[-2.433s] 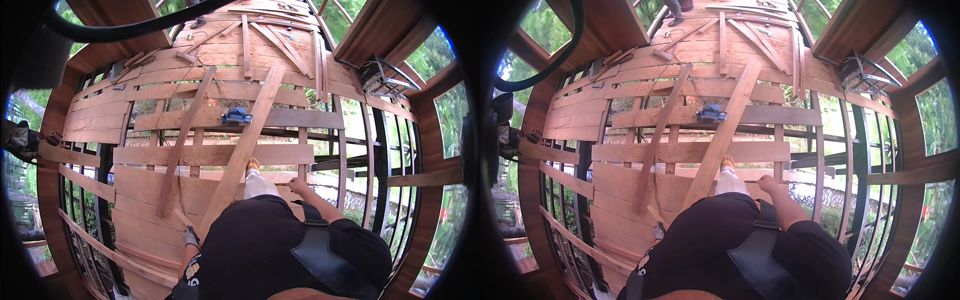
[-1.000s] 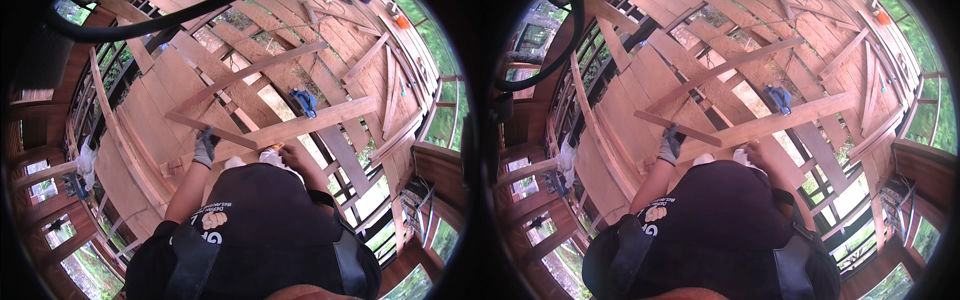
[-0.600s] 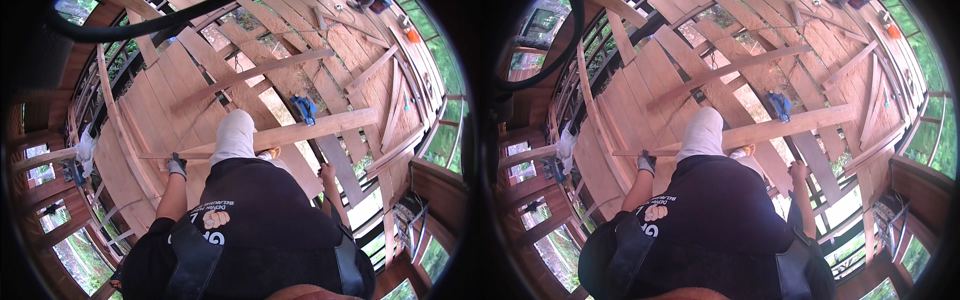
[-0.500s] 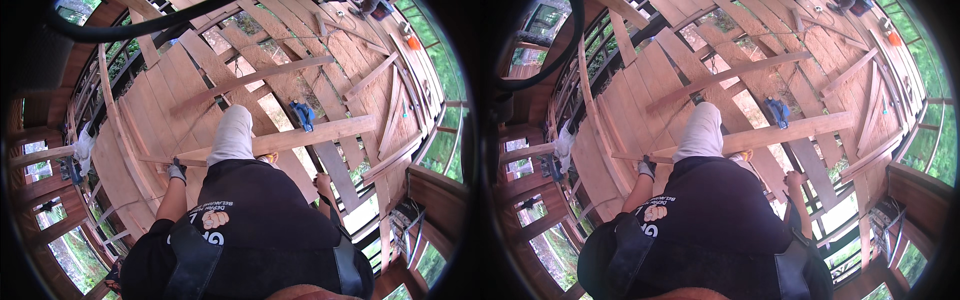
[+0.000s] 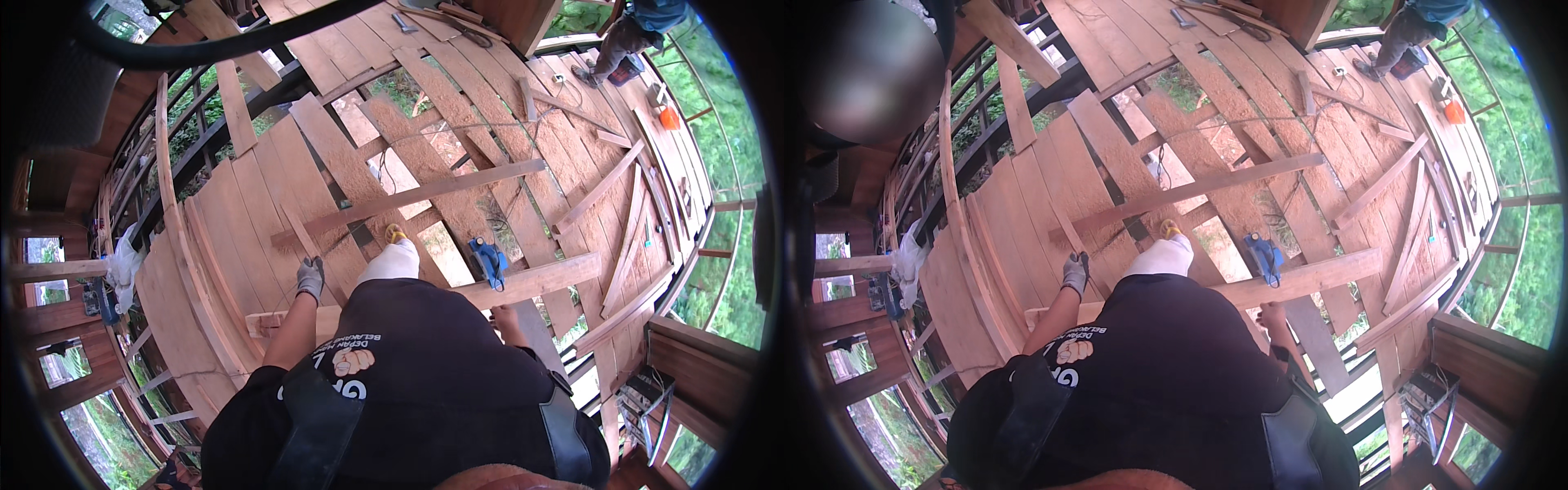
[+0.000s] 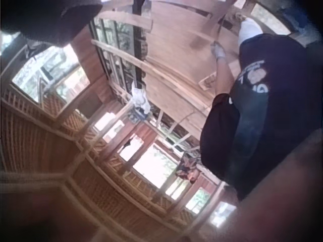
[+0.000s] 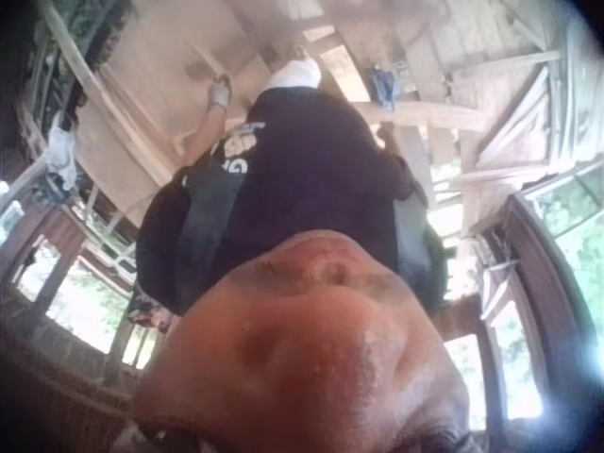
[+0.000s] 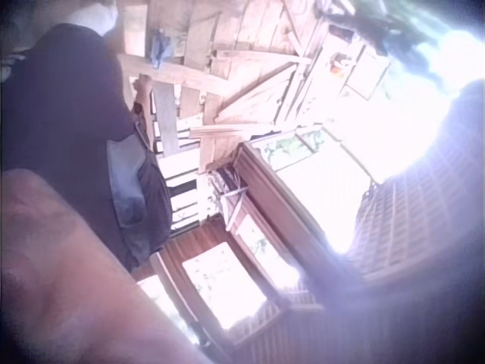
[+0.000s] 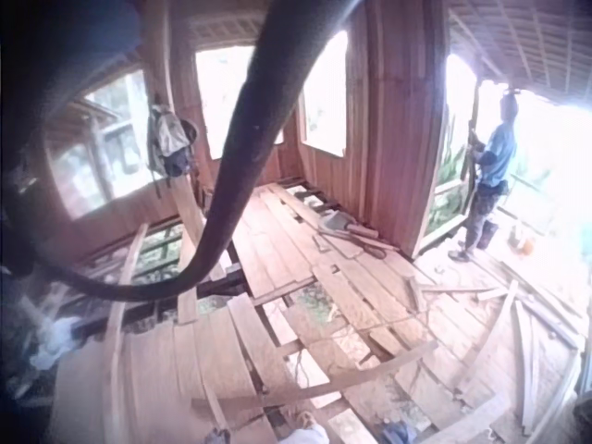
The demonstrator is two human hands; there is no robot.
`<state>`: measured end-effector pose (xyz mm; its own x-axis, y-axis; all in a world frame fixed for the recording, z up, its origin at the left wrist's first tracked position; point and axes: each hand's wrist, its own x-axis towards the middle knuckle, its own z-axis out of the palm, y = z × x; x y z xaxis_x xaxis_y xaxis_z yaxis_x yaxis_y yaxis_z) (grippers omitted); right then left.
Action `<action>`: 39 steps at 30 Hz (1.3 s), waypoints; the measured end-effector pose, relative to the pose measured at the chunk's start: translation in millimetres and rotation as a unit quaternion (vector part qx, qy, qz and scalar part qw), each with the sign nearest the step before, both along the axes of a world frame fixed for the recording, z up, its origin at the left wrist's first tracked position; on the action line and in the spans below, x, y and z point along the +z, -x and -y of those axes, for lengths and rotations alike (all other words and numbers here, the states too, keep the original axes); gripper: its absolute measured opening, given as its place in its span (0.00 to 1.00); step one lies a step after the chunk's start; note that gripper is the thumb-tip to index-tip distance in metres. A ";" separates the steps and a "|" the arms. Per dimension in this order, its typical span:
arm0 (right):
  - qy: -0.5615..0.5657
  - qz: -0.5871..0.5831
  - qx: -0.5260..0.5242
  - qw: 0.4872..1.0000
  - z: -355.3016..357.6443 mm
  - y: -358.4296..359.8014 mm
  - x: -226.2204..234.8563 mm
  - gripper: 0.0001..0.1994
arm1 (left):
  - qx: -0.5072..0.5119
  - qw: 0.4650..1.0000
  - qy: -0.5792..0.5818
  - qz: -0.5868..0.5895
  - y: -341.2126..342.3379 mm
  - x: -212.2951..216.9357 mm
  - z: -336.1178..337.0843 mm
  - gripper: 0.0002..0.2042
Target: The person fits wooden slats into a curved wooden frame, using a hammer to tap pieces into place. They adjust the slats repeatedly to ensure alignment and secure them within the structure.
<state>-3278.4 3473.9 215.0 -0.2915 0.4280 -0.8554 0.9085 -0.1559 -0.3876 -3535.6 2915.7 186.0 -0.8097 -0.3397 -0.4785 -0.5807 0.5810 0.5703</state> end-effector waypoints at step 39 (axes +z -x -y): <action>-0.019 -0.088 0.031 0.995 -149.1 562.7 65.9 0.14 | 0.164 0.952 -0.255 -0.043 532.7 77.9 -86.2 0.15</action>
<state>-3841.1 3623.1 280.9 -0.4620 0.4362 -0.7722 0.8334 -0.0841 -0.5462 -4068.2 3001.9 264.0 -0.7446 -0.3219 -0.5847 -0.6207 0.0118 0.7839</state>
